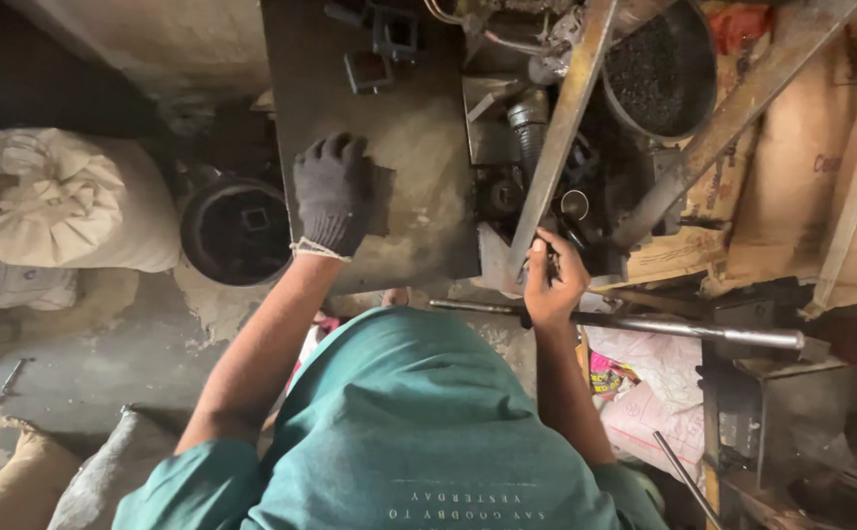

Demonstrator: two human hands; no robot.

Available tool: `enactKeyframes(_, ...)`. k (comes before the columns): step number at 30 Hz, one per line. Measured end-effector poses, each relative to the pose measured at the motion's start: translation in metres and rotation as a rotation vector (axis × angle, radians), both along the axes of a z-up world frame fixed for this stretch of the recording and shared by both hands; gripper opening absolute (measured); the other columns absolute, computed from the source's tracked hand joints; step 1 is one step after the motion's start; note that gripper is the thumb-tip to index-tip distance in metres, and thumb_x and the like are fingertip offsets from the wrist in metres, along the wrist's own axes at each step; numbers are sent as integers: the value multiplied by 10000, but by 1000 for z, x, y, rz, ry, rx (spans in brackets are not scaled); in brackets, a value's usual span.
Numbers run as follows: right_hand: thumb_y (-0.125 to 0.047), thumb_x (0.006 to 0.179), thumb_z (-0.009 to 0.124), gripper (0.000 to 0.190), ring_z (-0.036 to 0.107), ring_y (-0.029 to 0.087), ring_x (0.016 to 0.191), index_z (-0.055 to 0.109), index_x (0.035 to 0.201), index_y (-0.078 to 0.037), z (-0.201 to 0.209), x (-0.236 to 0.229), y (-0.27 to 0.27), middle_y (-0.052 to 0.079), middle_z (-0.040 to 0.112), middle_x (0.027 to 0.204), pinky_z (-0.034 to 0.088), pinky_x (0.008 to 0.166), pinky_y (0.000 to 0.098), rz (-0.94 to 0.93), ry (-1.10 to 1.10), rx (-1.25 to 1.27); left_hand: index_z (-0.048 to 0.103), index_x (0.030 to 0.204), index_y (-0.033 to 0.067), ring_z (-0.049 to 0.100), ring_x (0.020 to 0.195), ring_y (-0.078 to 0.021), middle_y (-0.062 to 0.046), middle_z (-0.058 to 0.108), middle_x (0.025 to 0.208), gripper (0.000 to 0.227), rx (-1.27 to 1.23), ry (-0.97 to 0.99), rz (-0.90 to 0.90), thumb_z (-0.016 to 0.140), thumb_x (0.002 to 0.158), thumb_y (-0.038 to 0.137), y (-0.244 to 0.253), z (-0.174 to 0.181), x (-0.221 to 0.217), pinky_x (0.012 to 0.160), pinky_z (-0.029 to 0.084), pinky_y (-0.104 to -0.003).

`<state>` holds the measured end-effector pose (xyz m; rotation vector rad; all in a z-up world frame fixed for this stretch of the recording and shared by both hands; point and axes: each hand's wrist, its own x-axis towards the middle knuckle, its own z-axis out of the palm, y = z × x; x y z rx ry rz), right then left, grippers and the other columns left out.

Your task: The person operates a manual press machine by placing small metal blocks into the press, pulling a lever to activate the press, and then removing the pressed blocks. The person repeats this process multiple times, handling the blocks and lever with gloved hands.

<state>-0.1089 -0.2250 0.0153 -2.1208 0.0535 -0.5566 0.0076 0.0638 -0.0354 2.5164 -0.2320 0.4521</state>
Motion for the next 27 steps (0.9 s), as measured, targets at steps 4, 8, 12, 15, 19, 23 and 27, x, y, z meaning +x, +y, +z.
enactKeyframes(4, -87, 1068, 641, 176, 607, 69, 685, 677, 1205, 18, -19, 3, -14, 47, 669, 834, 495, 626, 223, -65, -7, 258, 661, 1193, 104, 648, 1059, -376, -148, 697, 1174, 273, -5, 25, -163, 638, 974, 265, -60, 3, 29, 891, 479, -511)
enactKeyframes(8, -96, 1067, 636, 180, 602, 67, 675, 677, 1199, 19, -27, 1, -21, 47, 667, 826, 485, 613, 217, -77, 1, 276, 618, 1262, 88, 655, 946, -395, -172, 694, 1154, 422, 29, 87, -203, 679, 911, 315, -122, 2, 78, 801, 496, -504)
enactKeyframes(12, -100, 1057, 638, 169, 612, 66, 629, 676, 1168, 21, -31, -1, -25, 46, 679, 776, 479, 572, 217, -77, 18, 251, 609, 1274, 85, 702, 894, -365, -177, 731, 997, 581, 134, 311, -207, 722, 831, 444, -167, 16, 115, 767, 532, -477)
enactKeyframes(15, -104, 1057, 648, 161, 614, 69, 631, 678, 1149, 26, -30, -1, -24, 52, 679, 772, 475, 566, 222, -69, 22, 254, 709, 1158, 177, 720, 828, -349, -143, 758, 931, 551, -24, 205, -299, 736, 723, 515, -176, 27, 124, 704, 547, -472)
enactKeyframes(19, -54, 1057, 641, 140, 626, 78, 654, 674, 1163, 31, -19, 0, -18, 50, 685, 796, 491, 580, 222, -24, -7, 216, 773, 1118, 224, 720, 791, -328, -125, 770, 870, 556, -73, 106, -334, 740, 649, 521, -174, 21, 125, 720, 550, -465)
enactKeyframes(23, -85, 989, 642, 209, 664, 161, 836, 691, 1159, 28, 2, -6, -14, 153, 714, 989, 493, 729, 274, 158, -15, -100, 757, 975, 147, 734, 877, -324, -124, 755, 934, 295, 127, 276, -296, 698, 814, 388, -174, -4, 111, 745, 552, -463)
enactKeyframes(27, -192, 1040, 609, 400, 553, 260, 1216, 583, 1363, 42, -11, -4, -5, 225, 570, 1284, 454, 1037, 362, 439, 139, 2, 726, 948, 117, 724, 673, -344, -128, 740, 776, 195, 124, 25, -185, 690, 773, 195, -148, -30, 41, 585, 527, -494)
